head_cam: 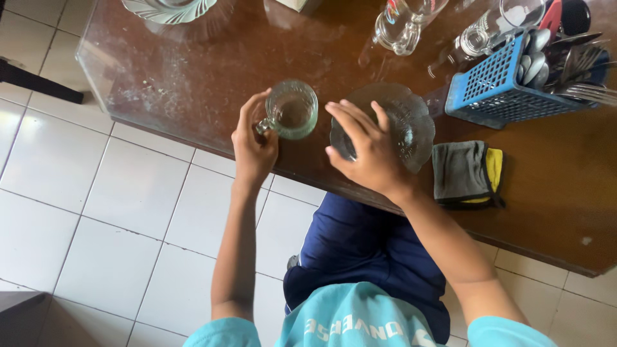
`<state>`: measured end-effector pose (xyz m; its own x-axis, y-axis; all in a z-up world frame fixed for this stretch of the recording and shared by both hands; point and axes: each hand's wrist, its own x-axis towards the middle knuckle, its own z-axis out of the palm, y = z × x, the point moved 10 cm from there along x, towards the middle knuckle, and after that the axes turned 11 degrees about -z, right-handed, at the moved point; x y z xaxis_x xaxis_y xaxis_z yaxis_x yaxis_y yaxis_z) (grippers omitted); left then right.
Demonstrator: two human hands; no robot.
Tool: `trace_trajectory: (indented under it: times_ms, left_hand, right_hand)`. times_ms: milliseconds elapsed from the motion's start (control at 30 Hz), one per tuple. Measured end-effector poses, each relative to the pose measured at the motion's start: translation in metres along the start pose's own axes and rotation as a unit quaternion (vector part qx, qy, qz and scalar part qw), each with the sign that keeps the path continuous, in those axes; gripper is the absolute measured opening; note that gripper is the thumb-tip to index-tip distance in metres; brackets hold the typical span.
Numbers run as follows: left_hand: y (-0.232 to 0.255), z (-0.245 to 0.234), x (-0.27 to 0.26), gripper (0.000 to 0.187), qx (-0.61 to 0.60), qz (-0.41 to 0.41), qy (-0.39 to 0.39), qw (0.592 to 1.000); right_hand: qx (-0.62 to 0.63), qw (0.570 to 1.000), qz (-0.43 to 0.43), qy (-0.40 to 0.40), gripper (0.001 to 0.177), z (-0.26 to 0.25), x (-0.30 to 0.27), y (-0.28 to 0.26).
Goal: The person wipes the surface of a dining table by hand using a cloth, moving several plates, glasses, and a cutlery holder aside to reach different parts of the tabletop.
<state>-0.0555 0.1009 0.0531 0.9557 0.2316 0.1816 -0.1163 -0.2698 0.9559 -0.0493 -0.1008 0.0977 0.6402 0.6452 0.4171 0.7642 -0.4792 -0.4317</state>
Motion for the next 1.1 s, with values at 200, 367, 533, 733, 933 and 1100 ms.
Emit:
trace_trajectory:
  times_ms: [200, 367, 533, 733, 933, 1100]
  left_hand:
    - [-0.011, -0.003, -0.012, 0.048, -0.006, 0.030, 0.059, 0.998]
    - [-0.003, -0.006, -0.020, 0.043, 0.028, 0.084, 0.114, 0.990]
    - [0.004, -0.006, -0.021, 0.042, 0.061, 0.091, 0.113, 0.987]
    - [0.008, -0.006, -0.020, 0.037, 0.012, 0.100, 0.087, 0.991]
    - [0.008, -0.003, -0.019, 0.037, 0.037, 0.095, 0.069, 0.992]
    - [0.009, -0.004, -0.022, 0.054, 0.003, 0.101, 0.034, 0.994]
  right_hand:
    - [-0.029, 0.998, -0.027, -0.053, 0.089, 0.027, 0.017, -0.010]
    - [-0.033, 0.998, -0.015, -0.057, 0.092, 0.029, 0.014, -0.010]
    - [-0.031, 0.999, -0.005, -0.036, 0.093, 0.028, 0.010, -0.005]
    - [-0.028, 0.999, -0.013, -0.023, 0.096, 0.030, 0.004, -0.005]
    - [0.010, 0.999, -0.019, -0.030, 0.095, 0.037, -0.004, -0.004]
    - [0.017, 1.000, -0.017, -0.020, 0.092, 0.034, -0.005, -0.005]
